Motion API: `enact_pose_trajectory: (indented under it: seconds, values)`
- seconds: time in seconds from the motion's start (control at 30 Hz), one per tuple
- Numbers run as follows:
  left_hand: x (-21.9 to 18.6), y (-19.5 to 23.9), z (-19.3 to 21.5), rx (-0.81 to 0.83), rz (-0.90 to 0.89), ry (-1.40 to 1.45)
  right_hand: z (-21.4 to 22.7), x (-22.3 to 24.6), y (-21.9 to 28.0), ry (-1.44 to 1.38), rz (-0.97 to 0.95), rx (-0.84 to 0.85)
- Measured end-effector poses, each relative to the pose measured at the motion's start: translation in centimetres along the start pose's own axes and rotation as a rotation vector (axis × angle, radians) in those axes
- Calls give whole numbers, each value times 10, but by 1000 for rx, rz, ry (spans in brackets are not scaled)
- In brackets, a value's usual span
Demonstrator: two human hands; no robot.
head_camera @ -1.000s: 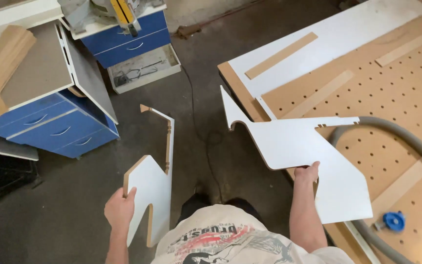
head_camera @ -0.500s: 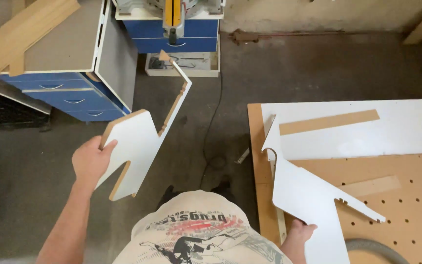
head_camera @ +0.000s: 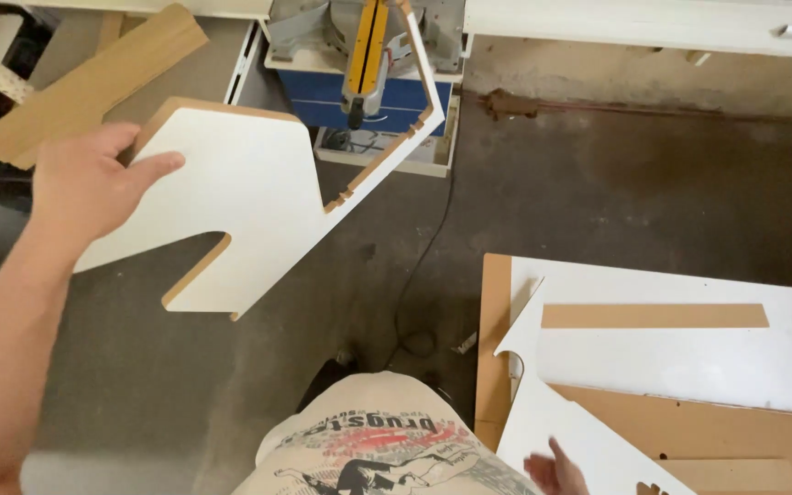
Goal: Selecting wooden pieces from a scrap pile and cutting them to size using a miter saw.
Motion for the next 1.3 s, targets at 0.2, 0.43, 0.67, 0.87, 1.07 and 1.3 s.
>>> enact_pose_trajectory:
  seconds: [0.2,0.43,0.67,0.87,1.07,1.3]
  values:
    - [-50,-115,54,-37,-271,-222,-322,351,306,749,1110,-62]
    - [-51,-223,97,-1,-336,-245,-535,556,553,388,1810,267]
    - [-87,-285,99,78,-398,-171,-616,613,506,-171,1449,327]
    - [-95,-361,47,71,-631,-275,-646,620,432,-295,1522,312]
    - [-93,-402,-46,-383,-1179,-211,-664,676,313,-479,1656,401]
    - [-91,-434,-103,-545,-1239,-198,-686,719,255,-580,1770,462]
Point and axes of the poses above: each hand's wrist, its own y-axis away from the middle knuckle, its own z-axis out of the back of the hand, x = y × z, the point moved 9 cm from there along -y, towards the middle knuckle, and after that the axes turned 3 degrees about y, right-handed, at the moved point
